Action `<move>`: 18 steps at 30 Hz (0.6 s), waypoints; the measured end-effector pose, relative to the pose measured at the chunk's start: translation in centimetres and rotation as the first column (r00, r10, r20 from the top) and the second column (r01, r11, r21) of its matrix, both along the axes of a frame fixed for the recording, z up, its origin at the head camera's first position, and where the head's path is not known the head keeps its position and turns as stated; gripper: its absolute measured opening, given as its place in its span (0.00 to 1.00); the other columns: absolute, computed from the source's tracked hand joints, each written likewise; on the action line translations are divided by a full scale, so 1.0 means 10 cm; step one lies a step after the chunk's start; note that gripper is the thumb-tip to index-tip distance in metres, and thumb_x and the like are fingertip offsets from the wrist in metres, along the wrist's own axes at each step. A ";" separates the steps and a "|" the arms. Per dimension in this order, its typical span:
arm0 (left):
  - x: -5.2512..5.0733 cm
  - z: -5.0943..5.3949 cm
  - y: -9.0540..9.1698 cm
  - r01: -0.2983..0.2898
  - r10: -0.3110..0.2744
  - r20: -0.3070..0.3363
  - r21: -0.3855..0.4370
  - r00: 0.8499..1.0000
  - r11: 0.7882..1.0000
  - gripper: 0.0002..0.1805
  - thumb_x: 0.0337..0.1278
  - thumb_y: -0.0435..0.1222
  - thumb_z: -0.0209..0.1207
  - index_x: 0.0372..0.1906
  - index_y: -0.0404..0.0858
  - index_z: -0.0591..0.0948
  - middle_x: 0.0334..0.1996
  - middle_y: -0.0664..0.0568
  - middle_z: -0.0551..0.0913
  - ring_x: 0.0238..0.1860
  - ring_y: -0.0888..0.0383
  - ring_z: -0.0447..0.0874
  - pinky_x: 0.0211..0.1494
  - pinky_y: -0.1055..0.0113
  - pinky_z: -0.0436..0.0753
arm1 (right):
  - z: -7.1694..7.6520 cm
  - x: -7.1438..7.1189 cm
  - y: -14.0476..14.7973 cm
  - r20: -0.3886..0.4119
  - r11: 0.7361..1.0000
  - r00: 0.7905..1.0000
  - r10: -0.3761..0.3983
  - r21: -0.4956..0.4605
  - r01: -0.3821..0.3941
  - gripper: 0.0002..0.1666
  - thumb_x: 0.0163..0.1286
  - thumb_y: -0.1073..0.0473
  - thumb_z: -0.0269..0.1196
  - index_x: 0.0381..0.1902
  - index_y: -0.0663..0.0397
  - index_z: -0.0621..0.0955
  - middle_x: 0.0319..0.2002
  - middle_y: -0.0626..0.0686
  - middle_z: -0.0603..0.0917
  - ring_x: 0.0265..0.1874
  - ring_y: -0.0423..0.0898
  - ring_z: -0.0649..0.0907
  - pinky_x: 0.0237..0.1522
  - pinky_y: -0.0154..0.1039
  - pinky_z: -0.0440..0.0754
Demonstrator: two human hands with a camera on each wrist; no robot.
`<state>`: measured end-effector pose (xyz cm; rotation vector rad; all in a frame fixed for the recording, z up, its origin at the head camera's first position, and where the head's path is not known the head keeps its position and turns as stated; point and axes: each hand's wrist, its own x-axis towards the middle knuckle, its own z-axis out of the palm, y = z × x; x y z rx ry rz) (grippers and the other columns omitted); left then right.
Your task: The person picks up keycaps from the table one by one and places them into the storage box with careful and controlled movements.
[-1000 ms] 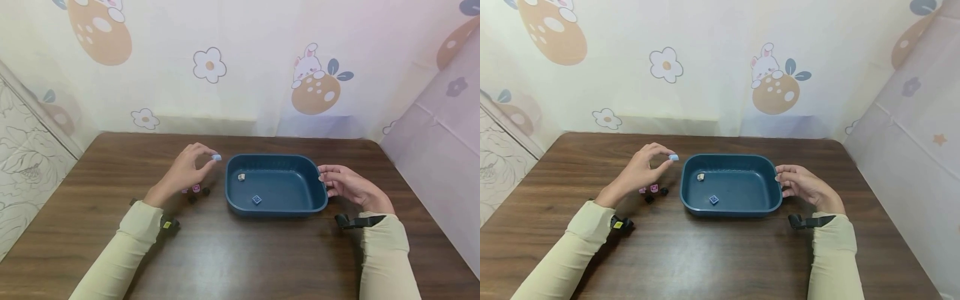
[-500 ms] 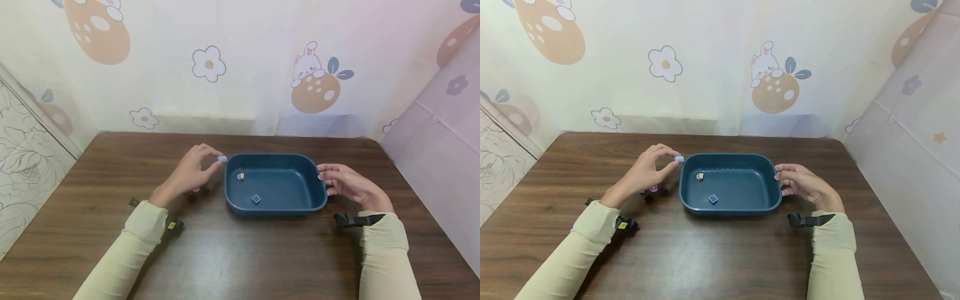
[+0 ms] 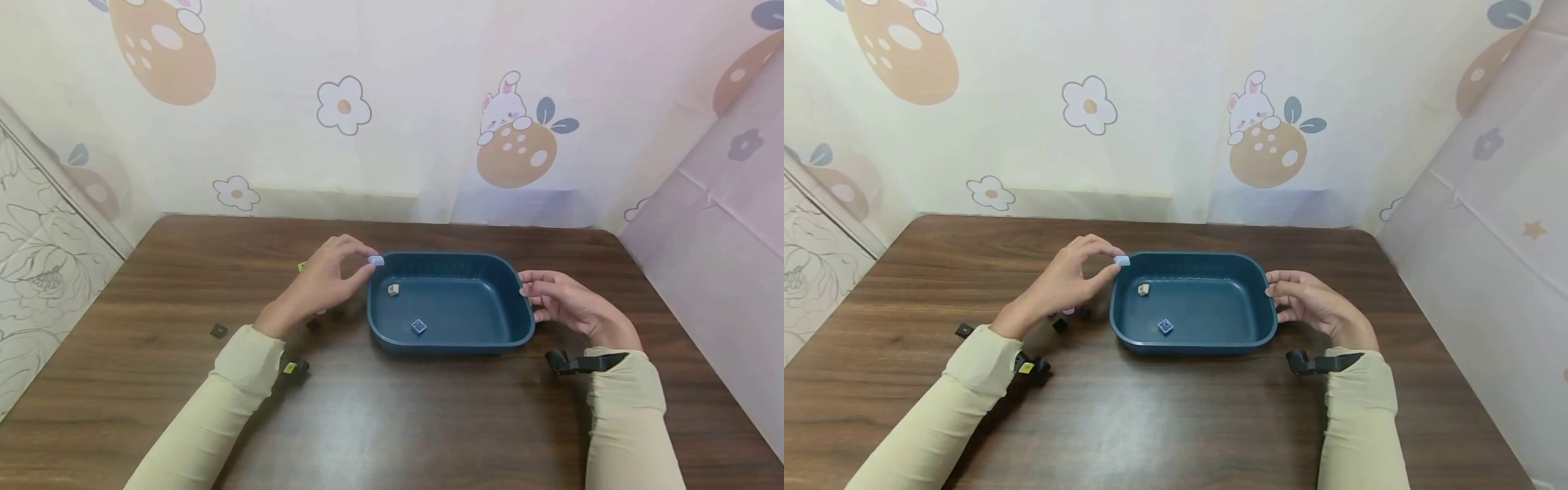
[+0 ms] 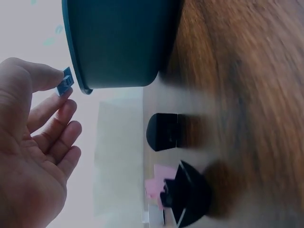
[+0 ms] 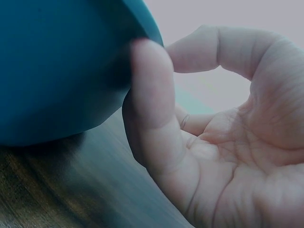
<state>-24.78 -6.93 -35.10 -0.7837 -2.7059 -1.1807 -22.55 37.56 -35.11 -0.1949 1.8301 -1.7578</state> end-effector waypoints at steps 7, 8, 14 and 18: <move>-0.03 0.00 0.07 0.022 -0.022 -0.012 0.000 1.000 1.000 0.13 0.72 0.43 0.66 0.56 0.47 0.87 0.55 0.55 0.85 0.60 0.54 0.77 0.66 0.51 0.80 | -0.01 0.00 -0.01 0.007 0.999 1.000 0.012 -0.031 -0.012 0.16 0.83 0.67 0.48 0.56 0.49 0.81 0.42 0.47 0.92 0.40 0.40 0.92 0.42 0.38 0.92; -0.03 0.00 0.08 0.025 -0.025 -0.013 0.001 1.000 1.000 0.13 0.72 0.43 0.66 0.56 0.47 0.87 0.55 0.55 0.85 0.60 0.54 0.77 0.66 0.50 0.80 | -0.01 0.00 -0.01 0.008 0.999 1.000 0.013 -0.034 -0.013 0.16 0.83 0.67 0.48 0.56 0.49 0.81 0.42 0.47 0.92 0.40 0.40 0.92 0.42 0.38 0.92; -0.05 0.00 0.11 0.027 -0.027 -0.007 -0.007 1.000 1.000 0.13 0.71 0.42 0.66 0.56 0.46 0.87 0.55 0.54 0.85 0.61 0.53 0.77 0.67 0.50 0.80 | 0.01 0.00 0.00 0.008 0.999 1.000 0.013 -0.045 -0.012 0.17 0.82 0.68 0.48 0.56 0.50 0.81 0.42 0.48 0.92 0.39 0.40 0.92 0.41 0.37 0.92; -0.05 -0.01 0.11 0.028 -0.028 -0.002 -0.013 1.000 1.000 0.14 0.71 0.43 0.66 0.56 0.46 0.87 0.55 0.54 0.85 0.61 0.53 0.77 0.67 0.50 0.80 | 0.00 0.00 0.00 0.006 0.999 1.000 0.014 -0.047 -0.014 0.17 0.82 0.68 0.49 0.56 0.50 0.82 0.42 0.48 0.92 0.39 0.41 0.92 0.41 0.38 0.92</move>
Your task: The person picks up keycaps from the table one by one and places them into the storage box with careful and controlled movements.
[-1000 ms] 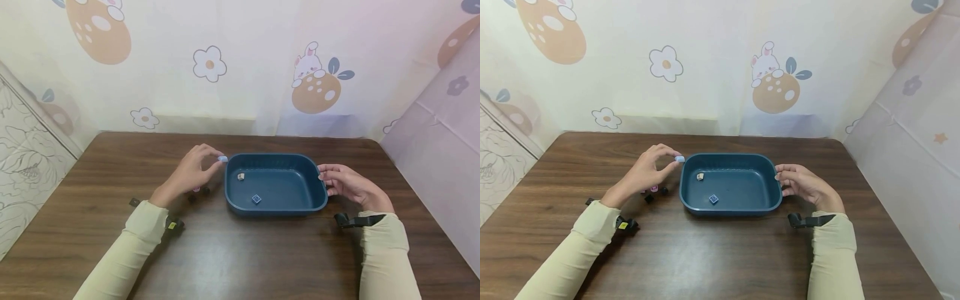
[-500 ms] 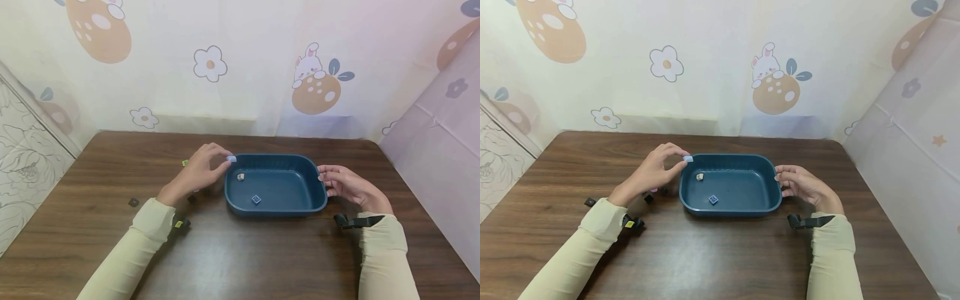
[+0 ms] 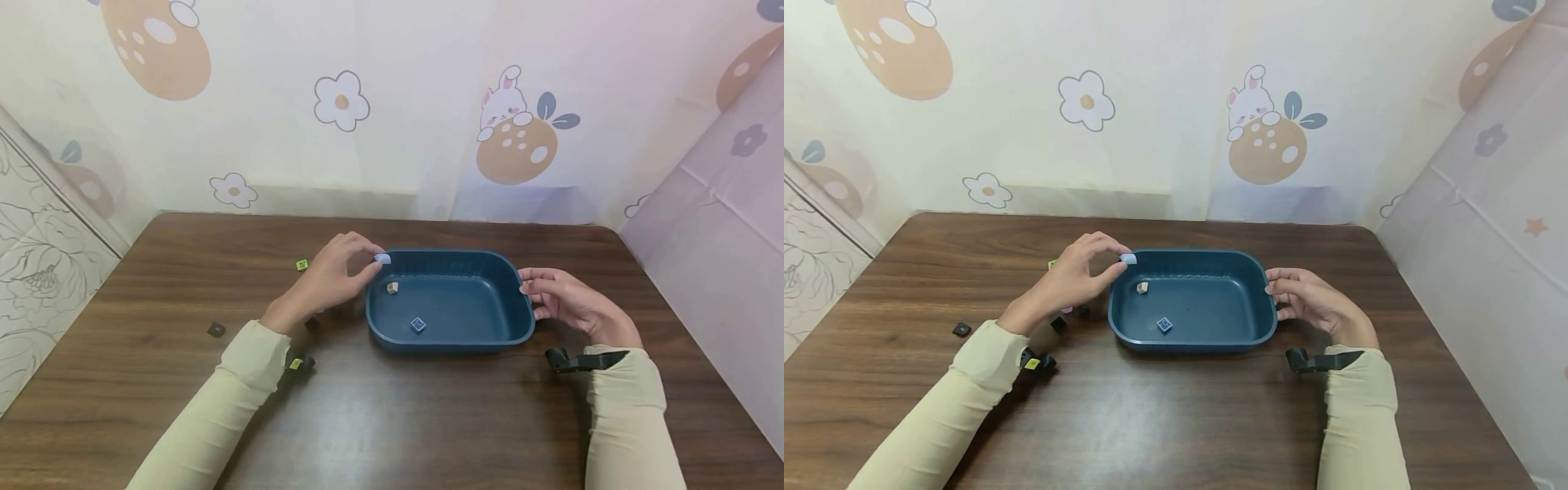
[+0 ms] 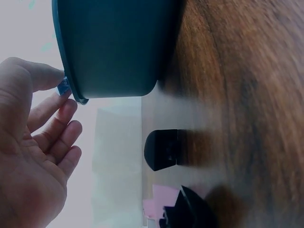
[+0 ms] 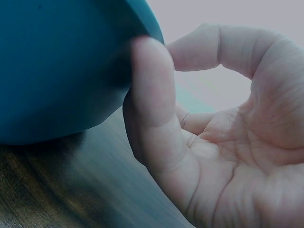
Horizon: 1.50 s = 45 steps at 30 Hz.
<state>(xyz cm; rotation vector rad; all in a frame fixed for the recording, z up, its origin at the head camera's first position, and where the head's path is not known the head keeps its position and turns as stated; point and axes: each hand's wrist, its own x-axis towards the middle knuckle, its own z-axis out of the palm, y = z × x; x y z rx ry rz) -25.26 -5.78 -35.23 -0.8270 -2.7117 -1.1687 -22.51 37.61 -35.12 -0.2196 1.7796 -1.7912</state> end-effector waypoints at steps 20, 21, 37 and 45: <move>-0.01 -0.03 -0.02 -0.014 0.014 0.016 -0.015 1.000 1.000 0.14 0.71 0.43 0.66 0.57 0.47 0.87 0.56 0.53 0.85 0.62 0.52 0.77 0.67 0.49 0.80 | -0.03 -0.01 0.01 -0.007 1.000 1.000 0.005 -0.008 -0.005 0.18 0.83 0.69 0.48 0.56 0.50 0.82 0.42 0.47 0.92 0.39 0.40 0.92 0.41 0.37 0.92; -0.01 -0.02 -0.01 -0.014 0.014 0.017 -0.016 1.000 1.000 0.14 0.71 0.43 0.66 0.57 0.47 0.87 0.56 0.54 0.85 0.62 0.52 0.77 0.67 0.49 0.80 | -0.03 -0.01 0.01 -0.006 1.000 1.000 0.005 -0.009 -0.005 0.18 0.83 0.69 0.48 0.56 0.49 0.82 0.42 0.47 0.92 0.39 0.40 0.92 0.42 0.37 0.92; 0.01 0.00 -0.01 -0.006 0.006 0.014 -0.022 1.000 1.000 0.15 0.71 0.43 0.66 0.57 0.46 0.87 0.56 0.53 0.85 0.62 0.52 0.77 0.68 0.50 0.80 | -0.01 -0.01 0.00 -0.012 1.000 1.000 -0.005 0.023 0.005 0.17 0.83 0.68 0.48 0.55 0.49 0.81 0.41 0.47 0.92 0.39 0.40 0.92 0.41 0.38 0.92; 0.00 0.02 -0.04 -0.007 0.007 0.001 -0.013 1.000 1.000 0.16 0.71 0.42 0.66 0.59 0.45 0.86 0.58 0.53 0.85 0.63 0.52 0.77 0.68 0.49 0.79 | -0.03 -0.01 0.01 -0.017 1.000 1.000 0.013 -0.005 -0.013 0.17 0.82 0.68 0.48 0.56 0.50 0.81 0.42 0.48 0.91 0.39 0.41 0.92 0.41 0.38 0.92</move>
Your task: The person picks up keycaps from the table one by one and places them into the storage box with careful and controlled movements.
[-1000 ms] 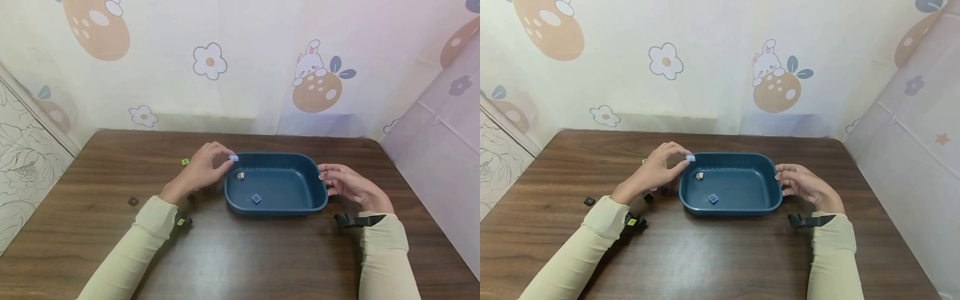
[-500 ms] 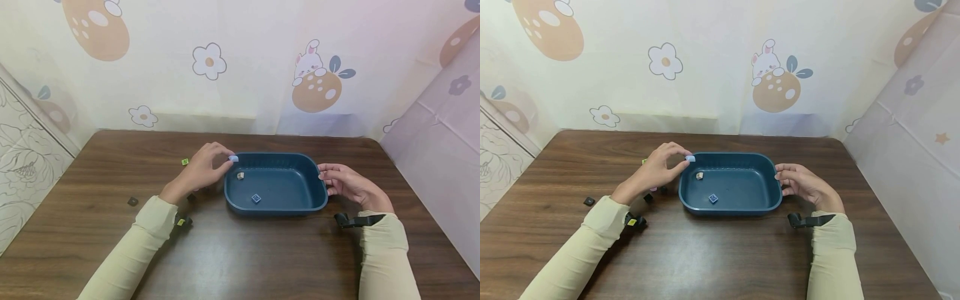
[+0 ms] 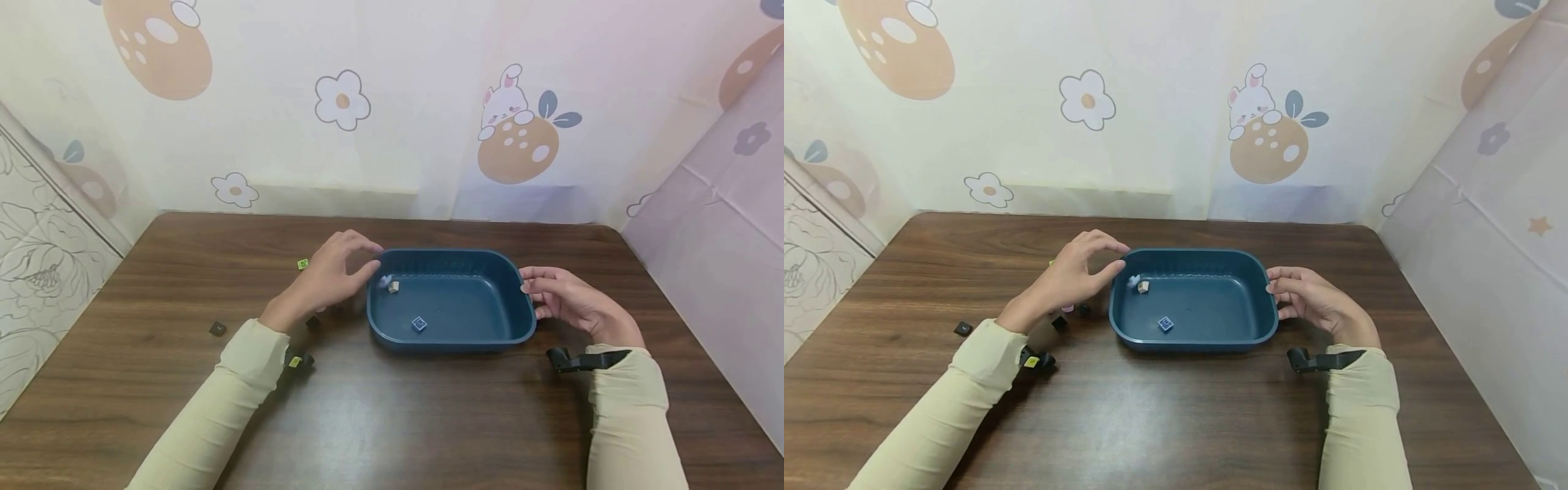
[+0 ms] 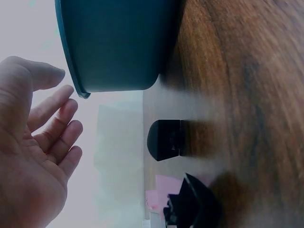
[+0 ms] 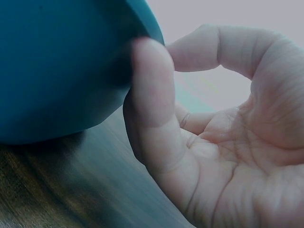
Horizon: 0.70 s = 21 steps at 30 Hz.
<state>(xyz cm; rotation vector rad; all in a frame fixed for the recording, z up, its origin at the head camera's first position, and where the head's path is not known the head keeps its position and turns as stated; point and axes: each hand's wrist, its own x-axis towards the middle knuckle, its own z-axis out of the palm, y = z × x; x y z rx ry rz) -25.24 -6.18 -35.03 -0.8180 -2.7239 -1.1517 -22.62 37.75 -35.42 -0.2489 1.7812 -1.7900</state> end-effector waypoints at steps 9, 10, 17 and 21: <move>-0.01 -0.01 -0.02 -0.007 0.008 -0.008 0.004 1.000 1.000 0.16 0.70 0.41 0.66 0.58 0.45 0.86 0.57 0.53 0.85 0.62 0.52 0.77 0.68 0.51 0.79 | 0.00 0.00 0.00 0.001 1.000 1.000 -0.004 0.003 0.004 0.18 0.83 0.68 0.48 0.56 0.50 0.81 0.41 0.47 0.91 0.39 0.41 0.91 0.41 0.38 0.92; -0.01 -0.01 -0.02 -0.010 0.010 -0.002 0.005 1.000 1.000 0.16 0.70 0.41 0.66 0.58 0.45 0.86 0.57 0.53 0.85 0.62 0.53 0.77 0.68 0.50 0.79 | 0.00 0.00 0.00 0.001 1.000 1.000 -0.003 0.002 0.003 0.18 0.83 0.68 0.48 0.56 0.51 0.81 0.41 0.48 0.91 0.39 0.41 0.91 0.41 0.38 0.92; 0.01 0.00 -0.03 -0.020 0.020 0.014 0.006 1.000 1.000 0.16 0.70 0.42 0.66 0.59 0.46 0.86 0.58 0.54 0.85 0.62 0.53 0.77 0.68 0.50 0.79 | 0.00 0.00 0.00 0.004 1.000 1.000 0.002 -0.002 -0.002 0.17 0.83 0.68 0.48 0.56 0.51 0.81 0.42 0.47 0.92 0.39 0.40 0.92 0.41 0.38 0.92; 0.01 0.00 -0.04 -0.018 0.018 0.012 0.009 1.000 1.000 0.16 0.70 0.41 0.66 0.59 0.45 0.86 0.58 0.53 0.85 0.62 0.53 0.77 0.68 0.50 0.79 | 0.00 0.00 0.01 0.001 1.000 1.000 -0.002 -0.008 0.002 0.17 0.82 0.69 0.48 0.57 0.51 0.81 0.42 0.48 0.92 0.40 0.41 0.92 0.41 0.38 0.92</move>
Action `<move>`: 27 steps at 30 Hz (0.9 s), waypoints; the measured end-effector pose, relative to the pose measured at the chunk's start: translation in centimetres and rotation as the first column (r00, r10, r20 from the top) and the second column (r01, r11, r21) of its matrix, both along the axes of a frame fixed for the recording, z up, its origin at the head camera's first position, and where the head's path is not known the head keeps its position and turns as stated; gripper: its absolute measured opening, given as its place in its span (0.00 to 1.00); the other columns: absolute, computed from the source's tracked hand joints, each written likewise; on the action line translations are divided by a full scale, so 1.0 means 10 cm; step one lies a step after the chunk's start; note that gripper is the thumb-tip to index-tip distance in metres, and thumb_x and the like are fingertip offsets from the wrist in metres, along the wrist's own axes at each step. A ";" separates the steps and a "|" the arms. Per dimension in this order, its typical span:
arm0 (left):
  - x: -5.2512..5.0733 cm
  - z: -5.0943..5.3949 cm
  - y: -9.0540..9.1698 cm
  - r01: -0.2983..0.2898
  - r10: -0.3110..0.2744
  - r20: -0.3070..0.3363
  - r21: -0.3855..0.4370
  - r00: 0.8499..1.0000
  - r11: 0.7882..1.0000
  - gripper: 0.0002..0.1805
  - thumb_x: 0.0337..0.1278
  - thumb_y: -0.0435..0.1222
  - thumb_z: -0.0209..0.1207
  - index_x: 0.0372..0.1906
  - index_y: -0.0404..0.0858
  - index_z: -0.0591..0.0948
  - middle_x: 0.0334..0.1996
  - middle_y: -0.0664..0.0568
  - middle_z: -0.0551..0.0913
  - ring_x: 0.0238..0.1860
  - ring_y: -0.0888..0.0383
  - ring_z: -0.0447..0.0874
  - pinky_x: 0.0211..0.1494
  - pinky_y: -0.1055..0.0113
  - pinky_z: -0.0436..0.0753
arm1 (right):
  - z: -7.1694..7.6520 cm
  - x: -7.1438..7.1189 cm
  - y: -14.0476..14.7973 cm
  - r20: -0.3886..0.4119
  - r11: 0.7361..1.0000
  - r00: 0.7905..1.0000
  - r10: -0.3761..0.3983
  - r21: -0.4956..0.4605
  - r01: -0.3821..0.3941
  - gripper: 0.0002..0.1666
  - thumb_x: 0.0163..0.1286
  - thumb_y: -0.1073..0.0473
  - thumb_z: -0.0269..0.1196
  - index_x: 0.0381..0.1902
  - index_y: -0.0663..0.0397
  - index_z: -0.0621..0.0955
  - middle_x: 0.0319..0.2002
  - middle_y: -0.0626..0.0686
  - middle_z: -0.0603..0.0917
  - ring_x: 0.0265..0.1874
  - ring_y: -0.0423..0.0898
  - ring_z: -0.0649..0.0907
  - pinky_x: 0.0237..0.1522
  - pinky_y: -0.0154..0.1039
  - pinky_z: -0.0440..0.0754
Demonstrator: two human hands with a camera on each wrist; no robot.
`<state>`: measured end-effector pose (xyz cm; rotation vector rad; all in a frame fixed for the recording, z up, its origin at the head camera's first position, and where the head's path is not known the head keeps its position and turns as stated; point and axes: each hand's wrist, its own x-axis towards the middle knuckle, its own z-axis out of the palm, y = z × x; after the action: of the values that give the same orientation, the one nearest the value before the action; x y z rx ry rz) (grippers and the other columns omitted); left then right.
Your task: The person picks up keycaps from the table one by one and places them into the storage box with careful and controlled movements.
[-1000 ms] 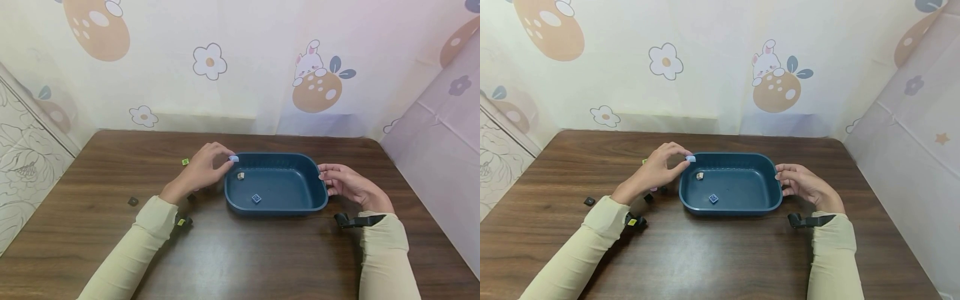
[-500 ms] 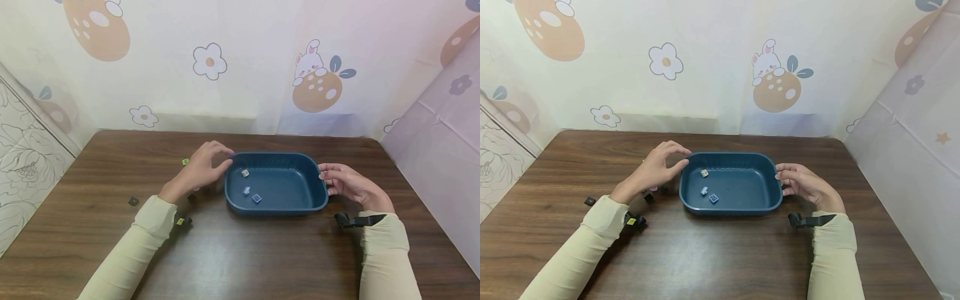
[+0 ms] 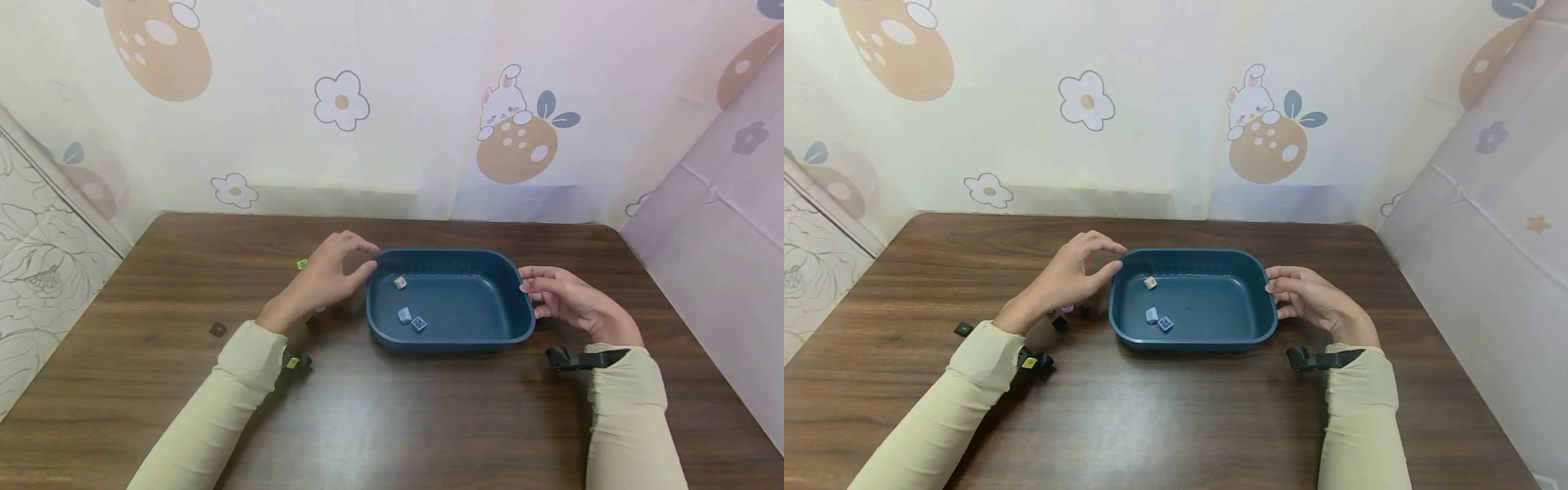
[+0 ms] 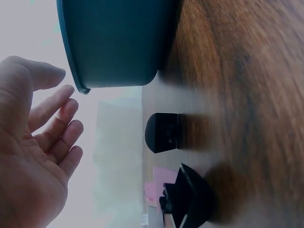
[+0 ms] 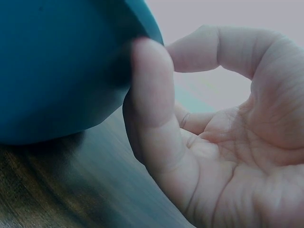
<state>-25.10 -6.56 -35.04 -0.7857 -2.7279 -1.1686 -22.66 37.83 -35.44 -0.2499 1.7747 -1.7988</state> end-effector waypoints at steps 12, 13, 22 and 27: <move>0.03 -0.02 -0.09 -0.017 0.017 0.010 -0.023 1.000 1.000 0.17 0.71 0.43 0.65 0.60 0.45 0.86 0.59 0.53 0.84 0.63 0.51 0.77 0.69 0.48 0.79 | 0.02 0.00 0.01 0.005 1.000 1.000 -0.011 0.013 0.011 0.17 0.82 0.69 0.48 0.56 0.51 0.81 0.42 0.48 0.92 0.39 0.40 0.92 0.40 0.37 0.92; 0.03 -0.02 -0.10 -0.019 0.019 0.013 -0.025 1.000 0.999 0.17 0.71 0.43 0.65 0.60 0.45 0.86 0.59 0.53 0.84 0.63 0.51 0.77 0.69 0.48 0.79 | 0.02 0.01 0.01 0.005 1.000 1.000 -0.015 0.020 0.015 0.17 0.82 0.68 0.48 0.56 0.50 0.81 0.42 0.48 0.92 0.39 0.40 0.92 0.40 0.37 0.92; 0.03 -0.05 -0.18 -0.016 0.015 -0.015 -0.031 1.000 0.999 0.16 0.71 0.41 0.65 0.59 0.43 0.86 0.58 0.50 0.85 0.64 0.48 0.78 0.70 0.46 0.78 | 0.01 0.02 0.03 0.008 0.999 1.000 -0.022 0.049 0.022 0.17 0.83 0.67 0.49 0.55 0.48 0.82 0.41 0.46 0.91 0.40 0.40 0.91 0.41 0.37 0.92; 0.05 -0.05 -0.27 -0.029 0.029 -0.010 -0.042 1.000 0.999 0.16 0.72 0.40 0.64 0.60 0.43 0.86 0.58 0.50 0.84 0.64 0.49 0.77 0.70 0.45 0.77 | 0.02 0.01 -0.01 -0.002 0.998 1.000 -0.013 0.060 0.013 0.16 0.83 0.67 0.49 0.55 0.48 0.81 0.41 0.46 0.91 0.40 0.39 0.91 0.42 0.37 0.92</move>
<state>-24.59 -9.24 -35.57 -0.7520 -2.7551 -1.1031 -22.59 37.74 -35.21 -0.2164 1.8316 -1.7514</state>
